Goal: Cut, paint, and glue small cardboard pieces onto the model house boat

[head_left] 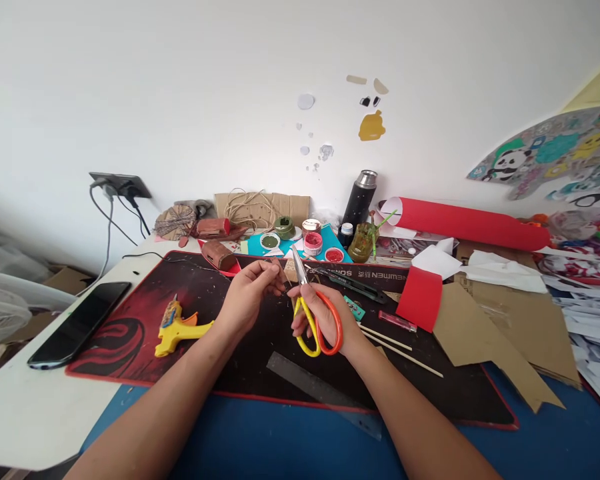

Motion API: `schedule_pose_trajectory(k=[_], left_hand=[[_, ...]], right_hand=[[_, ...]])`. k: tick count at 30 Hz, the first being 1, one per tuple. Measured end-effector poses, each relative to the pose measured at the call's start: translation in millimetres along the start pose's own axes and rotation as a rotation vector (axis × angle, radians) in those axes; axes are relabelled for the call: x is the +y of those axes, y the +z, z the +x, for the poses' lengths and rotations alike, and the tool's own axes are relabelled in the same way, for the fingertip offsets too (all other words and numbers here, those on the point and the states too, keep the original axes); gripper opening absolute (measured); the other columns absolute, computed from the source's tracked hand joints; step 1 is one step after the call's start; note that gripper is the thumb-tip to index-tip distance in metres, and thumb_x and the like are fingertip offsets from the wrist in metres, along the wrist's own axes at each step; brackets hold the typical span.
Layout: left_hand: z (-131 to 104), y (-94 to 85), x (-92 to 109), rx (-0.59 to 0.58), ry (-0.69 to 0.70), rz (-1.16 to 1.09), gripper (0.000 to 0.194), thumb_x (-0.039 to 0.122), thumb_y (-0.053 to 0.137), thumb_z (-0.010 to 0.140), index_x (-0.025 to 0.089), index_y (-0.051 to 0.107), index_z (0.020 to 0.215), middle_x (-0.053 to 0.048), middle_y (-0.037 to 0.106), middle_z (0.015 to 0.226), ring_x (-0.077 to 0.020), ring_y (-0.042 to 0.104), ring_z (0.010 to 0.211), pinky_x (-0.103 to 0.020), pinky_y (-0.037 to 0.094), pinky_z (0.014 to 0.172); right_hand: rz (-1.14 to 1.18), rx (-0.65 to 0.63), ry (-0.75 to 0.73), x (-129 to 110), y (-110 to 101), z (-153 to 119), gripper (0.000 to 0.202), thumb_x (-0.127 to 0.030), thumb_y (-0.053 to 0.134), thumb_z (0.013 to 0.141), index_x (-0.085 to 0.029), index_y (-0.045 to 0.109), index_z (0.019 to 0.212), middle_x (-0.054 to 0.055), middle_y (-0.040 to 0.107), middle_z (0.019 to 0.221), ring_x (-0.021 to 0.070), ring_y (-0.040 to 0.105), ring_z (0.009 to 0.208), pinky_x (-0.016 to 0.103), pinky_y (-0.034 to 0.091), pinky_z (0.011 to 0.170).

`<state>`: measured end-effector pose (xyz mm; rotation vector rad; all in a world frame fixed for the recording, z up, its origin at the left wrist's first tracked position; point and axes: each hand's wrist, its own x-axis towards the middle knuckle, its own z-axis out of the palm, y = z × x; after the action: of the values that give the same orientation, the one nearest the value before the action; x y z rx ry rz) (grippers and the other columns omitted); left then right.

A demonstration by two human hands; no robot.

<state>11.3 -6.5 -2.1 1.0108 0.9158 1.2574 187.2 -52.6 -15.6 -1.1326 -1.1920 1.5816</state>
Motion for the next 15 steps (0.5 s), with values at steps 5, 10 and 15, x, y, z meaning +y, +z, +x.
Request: schedule_pose_trajectory(k=[5,10,15], left_hand=[[2.0,-0.7,0.0,0.029,0.039,-0.039,0.038,0.047,0.094,0.071,0.018,0.068,0.07,-0.002,0.069,0.074,-0.0149,0.064,0.072,-0.026,0.053,0.068],[2.8,-1.8,1.5,0.047,0.067,-0.009,0.036,0.045,0.09,0.075,0.018,0.066,0.069,-0.001,0.067,0.072,-0.012,0.059,0.065,-0.024,0.048,0.063],[1.5,-1.6,4.0,0.064,0.083,0.06,0.038,0.048,0.087,0.076,0.019,0.063,0.069,0.0,0.066,0.071,-0.0123,0.06,0.06,-0.025,0.048,0.058]], right_hand=[[0.072,-0.093,-0.044,-0.3,-0.3,-0.4,0.087,-0.096,0.062,0.08,-0.017,0.071,0.117,0.01,0.079,0.081,0.0258,0.081,0.074,0.034,0.062,0.069],[-0.034,-0.042,-0.054,-1.1,0.5,-5.0,0.073,-0.086,0.062,0.09,-0.017,0.072,0.108,0.006,0.074,0.078,0.019,0.072,0.058,0.029,0.056,0.056],[-0.32,0.033,-0.129,0.6,3.6,-11.4,0.05,-0.07,0.062,0.101,-0.022,0.069,0.093,-0.001,0.067,0.068,0.0156,0.064,0.05,0.026,0.048,0.05]])
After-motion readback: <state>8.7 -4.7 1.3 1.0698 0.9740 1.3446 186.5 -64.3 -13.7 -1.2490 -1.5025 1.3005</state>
